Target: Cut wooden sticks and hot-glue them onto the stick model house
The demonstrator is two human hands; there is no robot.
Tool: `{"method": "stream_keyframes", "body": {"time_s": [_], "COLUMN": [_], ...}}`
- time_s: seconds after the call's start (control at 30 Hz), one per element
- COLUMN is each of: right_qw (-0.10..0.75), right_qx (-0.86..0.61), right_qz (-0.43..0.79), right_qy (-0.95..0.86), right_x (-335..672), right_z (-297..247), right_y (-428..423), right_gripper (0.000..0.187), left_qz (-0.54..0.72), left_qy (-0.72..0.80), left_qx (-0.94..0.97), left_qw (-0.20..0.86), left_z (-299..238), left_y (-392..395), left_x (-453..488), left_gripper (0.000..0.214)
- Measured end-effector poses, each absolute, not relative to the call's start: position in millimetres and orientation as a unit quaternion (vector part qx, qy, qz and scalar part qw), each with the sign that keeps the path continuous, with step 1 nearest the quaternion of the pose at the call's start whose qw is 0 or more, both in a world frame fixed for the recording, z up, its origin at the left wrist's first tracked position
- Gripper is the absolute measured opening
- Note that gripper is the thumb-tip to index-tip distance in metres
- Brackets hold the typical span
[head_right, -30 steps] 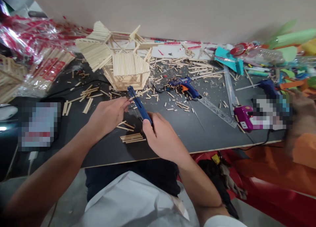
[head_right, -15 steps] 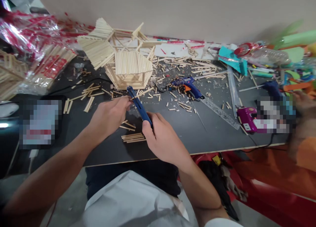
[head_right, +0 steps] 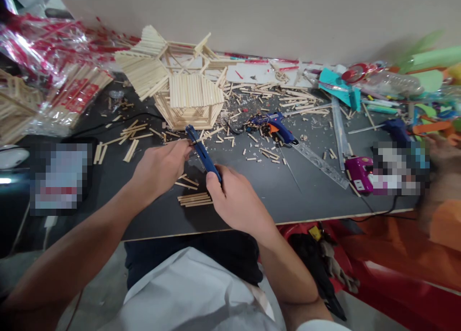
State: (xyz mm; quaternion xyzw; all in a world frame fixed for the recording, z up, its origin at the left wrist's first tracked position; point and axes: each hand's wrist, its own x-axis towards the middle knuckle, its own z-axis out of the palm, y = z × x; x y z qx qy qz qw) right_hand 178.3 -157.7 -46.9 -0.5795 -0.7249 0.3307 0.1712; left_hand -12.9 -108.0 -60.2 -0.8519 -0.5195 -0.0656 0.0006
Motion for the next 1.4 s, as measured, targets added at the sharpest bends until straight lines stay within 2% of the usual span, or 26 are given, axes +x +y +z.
{"method": "stream_keyframes", "body": {"time_s": [0.13, 0.43, 0.63, 0.8, 1.17, 1.4], "right_qw": [0.16, 0.149, 0.061, -0.006, -0.054, -0.075], "right_qx": [-0.588, -0.575, -0.548, -0.527, -0.487, -0.502], "right_qz": [0.338, 0.331, 0.326, 0.302, 0.261, 0.263], "right_qy": [-0.717, -0.733, -0.768, -0.794, -0.832, -0.821], "right_x": [176.5, 177.4, 171.4, 168.0, 177.6, 179.9], "right_z": [-52.3, -56.6, -48.5, -42.0, -34.5, -43.5], "right_y": [-155.8, -156.1, -165.9, -166.8, -181.5, -192.2], "right_gripper": [0.047, 0.046, 0.048, 0.052, 0.048, 0.048], "left_qz": [-0.056, -0.04, 0.032, 0.024, -0.001, -0.002], "left_qy": [-0.528, -0.537, -0.602, -0.637, -0.671, -0.667], "left_qx": [-0.847, -0.842, -0.792, -0.759, -0.712, -0.716], "left_qw": [-0.004, -0.031, -0.093, -0.137, -0.209, -0.207], "left_z": [-60.3, -48.5, -43.3, -52.4, -54.8, -61.2], "left_y": [-108.4, -115.4, -148.1, -164.5, -196.1, -203.1], "left_x": [-12.7, -12.1, -18.2, -20.2, -9.8, -5.1], "left_gripper": [0.024, 0.026, 0.027, 0.023, 0.025, 0.025]}}
